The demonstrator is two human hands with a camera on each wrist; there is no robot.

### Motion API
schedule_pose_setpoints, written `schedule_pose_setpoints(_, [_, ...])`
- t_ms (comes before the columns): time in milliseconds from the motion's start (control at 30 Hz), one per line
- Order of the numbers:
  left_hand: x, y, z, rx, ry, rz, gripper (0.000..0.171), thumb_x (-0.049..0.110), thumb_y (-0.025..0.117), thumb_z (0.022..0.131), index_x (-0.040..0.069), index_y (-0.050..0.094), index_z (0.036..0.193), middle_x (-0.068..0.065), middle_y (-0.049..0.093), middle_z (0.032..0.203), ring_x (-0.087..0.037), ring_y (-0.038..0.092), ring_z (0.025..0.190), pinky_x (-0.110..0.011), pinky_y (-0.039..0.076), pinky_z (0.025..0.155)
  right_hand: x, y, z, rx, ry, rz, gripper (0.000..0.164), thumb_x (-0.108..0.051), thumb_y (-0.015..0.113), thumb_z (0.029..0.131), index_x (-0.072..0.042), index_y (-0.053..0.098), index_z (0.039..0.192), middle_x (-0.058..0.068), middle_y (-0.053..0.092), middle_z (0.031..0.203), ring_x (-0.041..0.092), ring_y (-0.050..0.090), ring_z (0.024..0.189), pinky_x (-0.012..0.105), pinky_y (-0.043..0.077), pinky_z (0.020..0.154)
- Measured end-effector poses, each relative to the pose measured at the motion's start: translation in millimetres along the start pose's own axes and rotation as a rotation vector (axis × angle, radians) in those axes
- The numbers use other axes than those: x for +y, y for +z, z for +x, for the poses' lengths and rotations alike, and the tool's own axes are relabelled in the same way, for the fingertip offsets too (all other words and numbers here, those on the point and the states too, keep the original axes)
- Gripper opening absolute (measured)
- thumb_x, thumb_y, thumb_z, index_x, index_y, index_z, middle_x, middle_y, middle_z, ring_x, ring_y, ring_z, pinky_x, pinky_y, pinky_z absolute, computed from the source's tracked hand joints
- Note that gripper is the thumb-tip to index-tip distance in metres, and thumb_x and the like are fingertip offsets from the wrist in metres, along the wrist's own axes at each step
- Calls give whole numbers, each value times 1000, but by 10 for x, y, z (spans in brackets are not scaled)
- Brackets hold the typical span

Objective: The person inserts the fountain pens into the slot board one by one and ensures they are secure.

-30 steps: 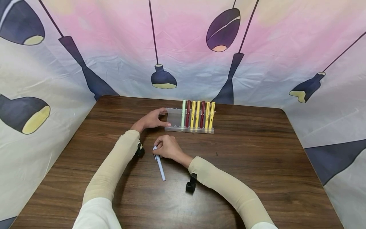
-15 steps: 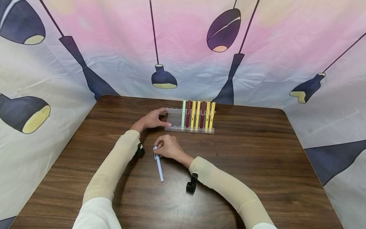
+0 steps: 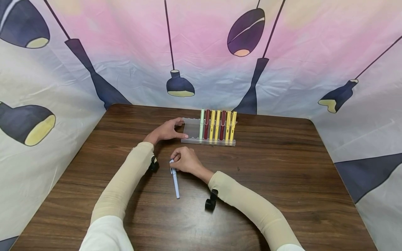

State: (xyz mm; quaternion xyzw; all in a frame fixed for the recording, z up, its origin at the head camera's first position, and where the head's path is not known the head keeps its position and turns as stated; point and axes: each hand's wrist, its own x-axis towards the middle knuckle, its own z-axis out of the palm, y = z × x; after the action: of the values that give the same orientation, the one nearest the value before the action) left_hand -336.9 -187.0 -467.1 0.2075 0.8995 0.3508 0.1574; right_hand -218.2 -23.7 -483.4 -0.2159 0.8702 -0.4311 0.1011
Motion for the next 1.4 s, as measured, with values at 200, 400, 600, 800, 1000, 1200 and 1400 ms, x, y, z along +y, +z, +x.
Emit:
schedule_pose_setpoints(200, [0, -7, 0, 6, -1, 5, 90, 37, 81, 89, 2, 34, 157, -20, 42, 158, -37, 38, 147, -55, 34, 118, -16, -3, 1, 10, -13, -40, 13, -15, 85, 81, -13, 79, 93, -9, 74, 78, -3, 63, 71, 17, 51, 72])
schedule_pose_setpoints(400, [-11, -14, 3, 6, -6, 7, 89, 37, 81, 89, 3, 35, 156, -20, 42, 157, -37, 38, 146, -55, 34, 118, -33, 24, -19, 8, -22, -96, 25, -30, 88, 81, -13, 79, 98, -12, 70, 73, -4, 60, 68, 15, 50, 66])
schedule_pose_setpoints(600, [2, -11, -3, -2, -5, 1, 89, 37, 81, 90, 2, 34, 157, -20, 41, 158, -37, 38, 146, -55, 34, 118, -49, 37, -28, -7, -55, -150, 35, -33, 91, 78, -10, 79, 101, -13, 66, 67, -3, 58, 63, 17, 48, 65])
schedule_pose_setpoints(800, [8, -8, -2, 0, -5, -5, 90, 38, 81, 89, 2, 34, 157, -20, 41, 158, -37, 37, 147, -55, 33, 118, -35, 46, -21, 4, -80, -181, 31, -31, 92, 76, -12, 78, 96, -13, 65, 66, -2, 57, 63, 20, 46, 68])
schedule_pose_setpoints(1000, [15, -7, -9, -1, -6, -5, 90, 38, 82, 89, 3, 34, 157, -20, 41, 158, -38, 37, 147, -56, 34, 118, -29, 49, -20, 10, -74, -173, 23, -26, 93, 75, -14, 76, 85, -13, 65, 65, -1, 57, 63, 21, 45, 68])
schedule_pose_setpoints(1200, [10, -1, -7, 2, -7, -1, 90, 37, 82, 89, 2, 34, 157, -21, 41, 158, -38, 38, 146, -55, 34, 118, -23, 36, -22, -2, -48, -126, 20, -22, 92, 76, -14, 77, 86, -12, 69, 71, -3, 59, 64, 16, 48, 66])
schedule_pose_setpoints(1400, [10, 3, -11, 7, -9, -4, 89, 34, 82, 89, 1, 35, 156, -21, 42, 157, -37, 38, 146, -54, 35, 118, -11, 14, -15, -14, -37, -66, 15, -19, 90, 78, -14, 78, 87, -10, 71, 73, -4, 60, 66, 16, 49, 67])
